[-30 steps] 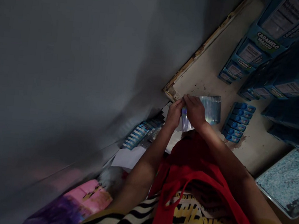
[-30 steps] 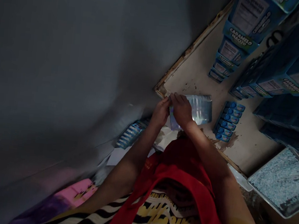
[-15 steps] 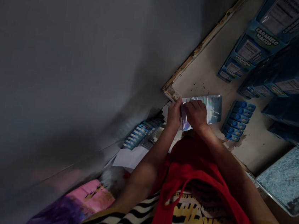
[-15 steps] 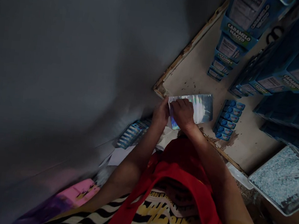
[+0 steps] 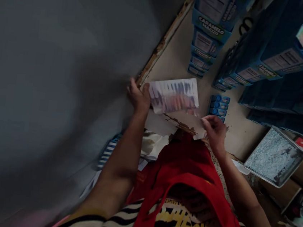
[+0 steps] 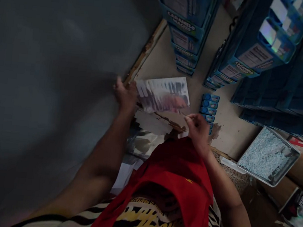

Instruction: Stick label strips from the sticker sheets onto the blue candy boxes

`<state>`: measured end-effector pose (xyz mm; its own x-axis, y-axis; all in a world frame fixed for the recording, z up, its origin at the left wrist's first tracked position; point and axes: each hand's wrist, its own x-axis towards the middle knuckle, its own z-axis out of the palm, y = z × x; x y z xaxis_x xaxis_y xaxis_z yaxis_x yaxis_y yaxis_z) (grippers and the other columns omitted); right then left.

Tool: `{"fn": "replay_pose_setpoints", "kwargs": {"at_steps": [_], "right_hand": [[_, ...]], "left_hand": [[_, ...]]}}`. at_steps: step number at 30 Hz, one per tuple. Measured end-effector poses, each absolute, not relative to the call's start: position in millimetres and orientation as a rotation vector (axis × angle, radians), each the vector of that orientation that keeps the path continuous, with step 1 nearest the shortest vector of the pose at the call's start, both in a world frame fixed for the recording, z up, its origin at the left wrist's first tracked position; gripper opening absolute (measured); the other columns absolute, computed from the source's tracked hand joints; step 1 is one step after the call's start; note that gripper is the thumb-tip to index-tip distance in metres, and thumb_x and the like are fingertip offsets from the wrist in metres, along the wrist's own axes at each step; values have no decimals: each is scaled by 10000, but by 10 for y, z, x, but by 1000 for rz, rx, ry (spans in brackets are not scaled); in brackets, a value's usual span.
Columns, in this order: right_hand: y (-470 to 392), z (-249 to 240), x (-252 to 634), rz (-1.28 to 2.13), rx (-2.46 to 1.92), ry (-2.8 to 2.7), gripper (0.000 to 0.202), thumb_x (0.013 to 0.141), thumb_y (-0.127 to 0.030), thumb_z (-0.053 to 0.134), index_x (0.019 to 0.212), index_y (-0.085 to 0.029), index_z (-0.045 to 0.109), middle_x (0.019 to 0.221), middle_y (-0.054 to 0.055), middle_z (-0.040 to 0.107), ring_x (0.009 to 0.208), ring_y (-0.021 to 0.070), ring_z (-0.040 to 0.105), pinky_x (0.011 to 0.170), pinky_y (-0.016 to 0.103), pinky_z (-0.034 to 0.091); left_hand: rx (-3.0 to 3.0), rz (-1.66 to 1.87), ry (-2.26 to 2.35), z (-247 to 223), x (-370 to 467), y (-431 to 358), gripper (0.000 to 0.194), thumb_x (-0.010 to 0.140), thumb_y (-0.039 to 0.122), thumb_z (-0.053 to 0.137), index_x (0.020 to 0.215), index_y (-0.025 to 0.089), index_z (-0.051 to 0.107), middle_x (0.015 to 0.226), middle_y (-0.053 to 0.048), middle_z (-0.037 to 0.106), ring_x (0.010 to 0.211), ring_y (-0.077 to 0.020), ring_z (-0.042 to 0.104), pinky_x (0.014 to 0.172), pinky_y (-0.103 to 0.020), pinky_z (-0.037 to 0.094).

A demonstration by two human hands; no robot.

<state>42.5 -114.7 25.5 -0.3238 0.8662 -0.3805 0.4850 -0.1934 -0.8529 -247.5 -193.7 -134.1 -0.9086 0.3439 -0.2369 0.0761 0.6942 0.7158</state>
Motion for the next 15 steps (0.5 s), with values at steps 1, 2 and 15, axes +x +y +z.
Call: {"fn": "replay_pose_setpoints", "kwargs": {"at_steps": [1, 2, 15], "right_hand": [[-1035, 285, 523, 1576, -1633, -1596, 276, 875, -492, 760, 876, -219, 714, 638, -52, 543, 577, 123, 458, 548, 261, 376], [-921, 288, 605, 1629, -1668, -1496, 295, 824, -499, 790, 850, -217, 708, 623, -60, 516, 563, 115, 424, 523, 255, 357], [-314, -247, 960, 1761, -1779, -1235, 355, 653, -486, 847, 801, -189, 719, 689, -30, 654, 579, 108, 510, 527, 235, 386]], "left_hand": [[385, 1028, 2620, -1274, -2391, -1891, 357, 991, 390, 738, 1228, 140, 643, 1311, -135, 672, 1308, -292, 564, 1233, -480, 381], [402, 1051, 2593, -1194, -2248, -1836, 405, 972, 432, 755, 1244, 145, 663, 1347, -144, 676, 1323, -300, 577, 1237, -476, 388], [44, 1262, 1199, -869, -671, -1105, 518, 648, 582, 957, 882, 168, 752, 868, -76, 795, 805, -187, 761, 788, -301, 592]]}}
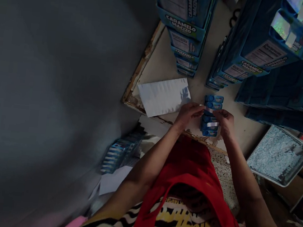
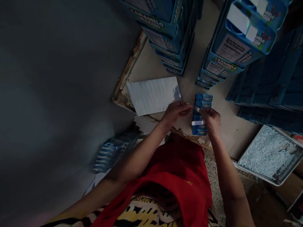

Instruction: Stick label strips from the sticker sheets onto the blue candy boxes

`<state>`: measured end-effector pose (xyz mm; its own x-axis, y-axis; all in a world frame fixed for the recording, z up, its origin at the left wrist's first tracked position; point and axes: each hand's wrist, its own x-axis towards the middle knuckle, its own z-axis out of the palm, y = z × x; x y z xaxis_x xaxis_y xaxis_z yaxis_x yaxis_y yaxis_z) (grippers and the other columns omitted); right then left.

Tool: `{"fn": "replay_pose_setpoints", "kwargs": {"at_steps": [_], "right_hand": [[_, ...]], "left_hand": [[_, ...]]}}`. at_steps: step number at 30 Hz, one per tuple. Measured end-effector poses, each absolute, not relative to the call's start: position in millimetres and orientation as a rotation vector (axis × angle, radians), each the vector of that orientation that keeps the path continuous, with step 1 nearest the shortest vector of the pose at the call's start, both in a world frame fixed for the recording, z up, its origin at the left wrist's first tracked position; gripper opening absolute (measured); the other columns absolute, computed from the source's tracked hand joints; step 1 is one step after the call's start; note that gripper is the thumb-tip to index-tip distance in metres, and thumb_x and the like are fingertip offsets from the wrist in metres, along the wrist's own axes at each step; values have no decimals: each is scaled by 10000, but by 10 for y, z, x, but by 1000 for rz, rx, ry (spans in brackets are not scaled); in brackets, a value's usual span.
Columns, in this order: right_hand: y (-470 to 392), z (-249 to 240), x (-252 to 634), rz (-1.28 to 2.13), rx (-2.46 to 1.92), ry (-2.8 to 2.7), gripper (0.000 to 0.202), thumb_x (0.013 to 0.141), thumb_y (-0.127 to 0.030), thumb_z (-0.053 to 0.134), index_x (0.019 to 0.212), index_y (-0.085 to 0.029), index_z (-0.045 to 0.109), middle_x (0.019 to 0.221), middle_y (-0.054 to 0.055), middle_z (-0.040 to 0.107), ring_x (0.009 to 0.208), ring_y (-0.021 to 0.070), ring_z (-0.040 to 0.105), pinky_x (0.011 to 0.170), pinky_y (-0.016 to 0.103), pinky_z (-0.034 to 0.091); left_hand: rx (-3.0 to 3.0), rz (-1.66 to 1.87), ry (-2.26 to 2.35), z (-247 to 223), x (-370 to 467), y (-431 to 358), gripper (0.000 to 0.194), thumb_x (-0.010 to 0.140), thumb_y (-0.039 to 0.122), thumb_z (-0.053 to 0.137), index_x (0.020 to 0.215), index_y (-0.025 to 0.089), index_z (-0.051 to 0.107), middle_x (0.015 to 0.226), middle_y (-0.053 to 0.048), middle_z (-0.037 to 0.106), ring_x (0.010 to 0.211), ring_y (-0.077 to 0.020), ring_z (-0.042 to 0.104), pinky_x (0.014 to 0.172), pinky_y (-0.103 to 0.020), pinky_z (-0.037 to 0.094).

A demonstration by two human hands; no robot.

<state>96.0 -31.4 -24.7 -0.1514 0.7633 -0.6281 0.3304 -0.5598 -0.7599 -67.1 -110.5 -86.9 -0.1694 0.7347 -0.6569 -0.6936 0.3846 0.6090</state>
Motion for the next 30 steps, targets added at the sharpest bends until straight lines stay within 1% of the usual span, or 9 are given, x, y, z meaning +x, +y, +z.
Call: {"fn": "replay_pose_setpoints", "kwargs": {"at_steps": [4, 7, 9, 12, 17, 20, 24, 27, 30], "right_hand": [[-185, -350, 976, 1610, -1828, -1385, 420, 695, -582, 810, 808, -187, 723, 756, 5, 723, 678, 153, 609, 624, 269, 469], [-29, -476, 986, 1401, -1871, -1590, 457, 788, -646, 732, 839, -192, 732, 766, 28, 731, 722, 182, 642, 651, 289, 494], [85, -582, 979, 1287, -1880, -1704, 450, 850, -640, 685, 866, -194, 742, 776, 43, 736, 743, 199, 659, 669, 302, 507], [222, -747, 938, 1183, -1872, -1804, 405, 893, -588, 667, 876, -193, 755, 804, 59, 754, 793, 221, 692, 727, 320, 526], [288, -919, 866, 1115, -1875, -1885, 315, 905, -500, 666, 874, -203, 769, 869, 66, 788, 882, 240, 729, 808, 336, 537], [281, -935, 856, 1121, -1887, -1870, 297, 891, -485, 673, 878, -205, 772, 847, 56, 785, 847, 235, 729, 801, 336, 534], [291, -910, 862, 1132, -1885, -1846, 277, 873, -469, 679, 870, -205, 762, 821, 41, 777, 797, 222, 720, 790, 333, 534], [304, -901, 865, 1135, -1900, -1870, 291, 877, -482, 674, 864, -204, 757, 803, 42, 767, 814, 227, 722, 782, 331, 535], [306, -909, 866, 1129, -1887, -1903, 309, 898, -498, 654, 859, -211, 759, 826, 58, 774, 848, 239, 727, 780, 334, 539]], "left_hand": [[40, 1270, 1307, -831, -660, -966, 420, 699, 503, 942, 845, 174, 725, 781, -49, 762, 753, -183, 744, 705, -285, 564], [34, 1323, 1387, -849, -607, -811, 329, 735, 419, 930, 789, 178, 713, 708, -23, 716, 689, -172, 705, 663, -279, 529], [27, 1368, 1432, -888, -576, -710, 270, 769, 363, 908, 756, 180, 711, 689, -14, 698, 667, -163, 680, 664, -280, 514], [-11, 1396, 1475, -957, -566, -610, 215, 800, 297, 871, 731, 182, 703, 694, -8, 697, 655, -150, 656, 671, -281, 501], [-28, 1391, 1496, -1023, -618, -582, 171, 801, 258, 840, 738, 188, 697, 688, -1, 701, 649, -138, 649, 657, -267, 503], [-42, 1381, 1497, -1029, -634, -579, 163, 800, 252, 838, 734, 189, 703, 676, -2, 699, 636, -140, 648, 645, -268, 507], [-40, 1383, 1463, -1022, -633, -560, 140, 813, 239, 834, 745, 185, 723, 709, -15, 720, 662, -144, 662, 672, -277, 520], [-29, 1382, 1466, -1025, -631, -550, 143, 824, 237, 828, 741, 184, 725, 714, -21, 722, 664, -145, 655, 670, -278, 508], [-39, 1362, 1484, -1036, -631, -542, 160, 828, 236, 822, 721, 187, 713, 702, -20, 715, 662, -148, 647, 669, -282, 506]]}}
